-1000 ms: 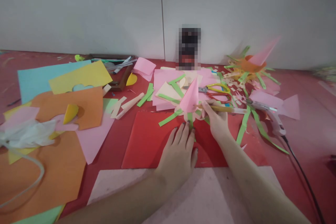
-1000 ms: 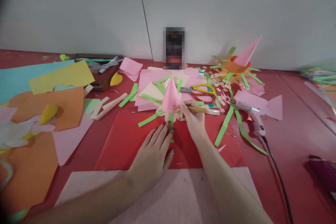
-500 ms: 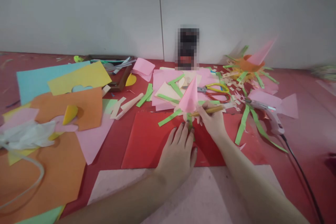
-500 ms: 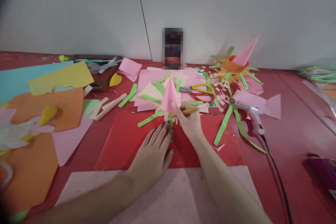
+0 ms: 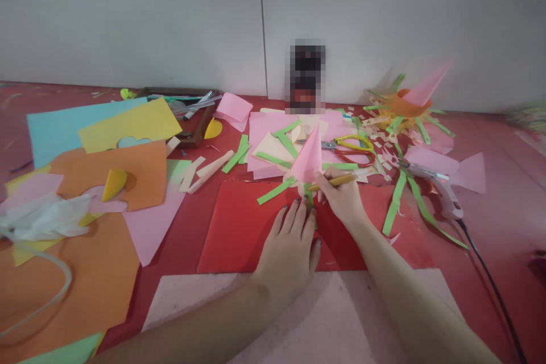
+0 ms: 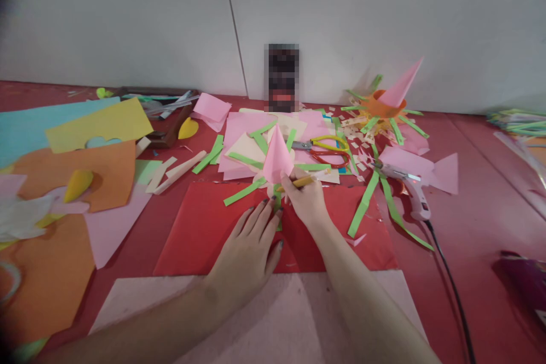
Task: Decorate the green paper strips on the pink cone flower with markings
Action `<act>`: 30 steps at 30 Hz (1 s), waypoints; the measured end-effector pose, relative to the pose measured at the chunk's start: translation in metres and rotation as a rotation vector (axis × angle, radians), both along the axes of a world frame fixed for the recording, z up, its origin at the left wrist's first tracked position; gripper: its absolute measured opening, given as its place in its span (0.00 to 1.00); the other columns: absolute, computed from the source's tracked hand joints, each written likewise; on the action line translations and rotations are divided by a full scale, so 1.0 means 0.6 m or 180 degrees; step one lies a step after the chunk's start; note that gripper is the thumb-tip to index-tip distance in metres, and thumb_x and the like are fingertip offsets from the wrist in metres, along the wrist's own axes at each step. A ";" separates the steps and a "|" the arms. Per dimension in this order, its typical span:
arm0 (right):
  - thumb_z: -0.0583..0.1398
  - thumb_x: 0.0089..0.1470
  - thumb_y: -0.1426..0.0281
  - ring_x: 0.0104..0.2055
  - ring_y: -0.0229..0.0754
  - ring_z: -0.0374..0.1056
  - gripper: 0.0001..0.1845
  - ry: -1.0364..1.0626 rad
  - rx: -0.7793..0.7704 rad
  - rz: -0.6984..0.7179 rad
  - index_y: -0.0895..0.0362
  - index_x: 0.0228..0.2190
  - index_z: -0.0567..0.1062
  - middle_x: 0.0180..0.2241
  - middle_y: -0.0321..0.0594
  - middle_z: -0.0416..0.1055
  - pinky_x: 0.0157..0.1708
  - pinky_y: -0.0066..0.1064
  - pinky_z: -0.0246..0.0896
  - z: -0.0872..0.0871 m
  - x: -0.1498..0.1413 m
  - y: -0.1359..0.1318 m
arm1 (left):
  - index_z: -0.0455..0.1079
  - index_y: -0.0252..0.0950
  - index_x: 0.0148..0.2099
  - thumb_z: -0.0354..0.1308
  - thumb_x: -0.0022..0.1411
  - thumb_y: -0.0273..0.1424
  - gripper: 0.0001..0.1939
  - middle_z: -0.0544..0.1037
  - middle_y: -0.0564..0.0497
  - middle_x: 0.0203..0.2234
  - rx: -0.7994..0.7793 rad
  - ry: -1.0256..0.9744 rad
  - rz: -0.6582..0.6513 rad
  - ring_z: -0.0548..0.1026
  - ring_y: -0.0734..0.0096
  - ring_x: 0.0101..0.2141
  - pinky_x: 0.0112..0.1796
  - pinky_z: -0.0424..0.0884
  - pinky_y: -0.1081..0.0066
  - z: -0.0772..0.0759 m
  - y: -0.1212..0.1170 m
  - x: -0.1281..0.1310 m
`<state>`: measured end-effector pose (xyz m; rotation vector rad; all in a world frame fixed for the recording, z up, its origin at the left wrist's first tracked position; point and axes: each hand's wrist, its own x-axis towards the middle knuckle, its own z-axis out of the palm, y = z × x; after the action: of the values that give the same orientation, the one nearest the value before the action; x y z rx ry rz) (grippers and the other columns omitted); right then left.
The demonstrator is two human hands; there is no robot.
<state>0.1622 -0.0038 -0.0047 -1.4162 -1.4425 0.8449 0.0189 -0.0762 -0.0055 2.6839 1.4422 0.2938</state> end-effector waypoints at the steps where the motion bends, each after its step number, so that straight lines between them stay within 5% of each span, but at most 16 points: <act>1: 0.55 0.53 0.58 0.14 0.33 0.59 0.20 0.0017 0.0015 -0.0019 0.55 0.16 0.61 0.11 0.30 0.61 0.19 0.25 0.56 0.000 0.000 0.000 | 0.58 0.29 0.57 0.39 0.63 0.34 0.23 0.61 0.41 0.57 0.0016 0.0006 -0.0004 0.55 0.56 0.58 0.54 0.56 0.57 0.000 0.000 0.000; 18: 0.54 0.53 0.59 0.15 0.33 0.60 0.19 -0.0011 0.0081 -0.0089 0.55 0.17 0.60 0.12 0.29 0.61 0.21 0.25 0.56 0.003 -0.002 0.001 | 0.58 0.29 0.57 0.40 0.63 0.34 0.23 0.61 0.41 0.56 0.0035 -0.0054 0.0016 0.56 0.56 0.58 0.54 0.57 0.57 0.000 0.001 0.002; 30: 0.51 0.54 0.63 0.16 0.32 0.52 0.17 -0.0491 0.0148 -0.0026 0.54 0.17 0.56 0.12 0.27 0.53 0.20 0.25 0.51 0.002 -0.005 0.000 | 0.58 0.29 0.57 0.40 0.63 0.33 0.23 0.60 0.41 0.57 0.0003 -0.0022 0.0017 0.55 0.56 0.58 0.54 0.57 0.56 0.000 0.001 0.001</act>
<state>0.1591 -0.0037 -0.0033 -1.4774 -1.5609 0.7049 0.0196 -0.0758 -0.0052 2.6775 1.4477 0.3039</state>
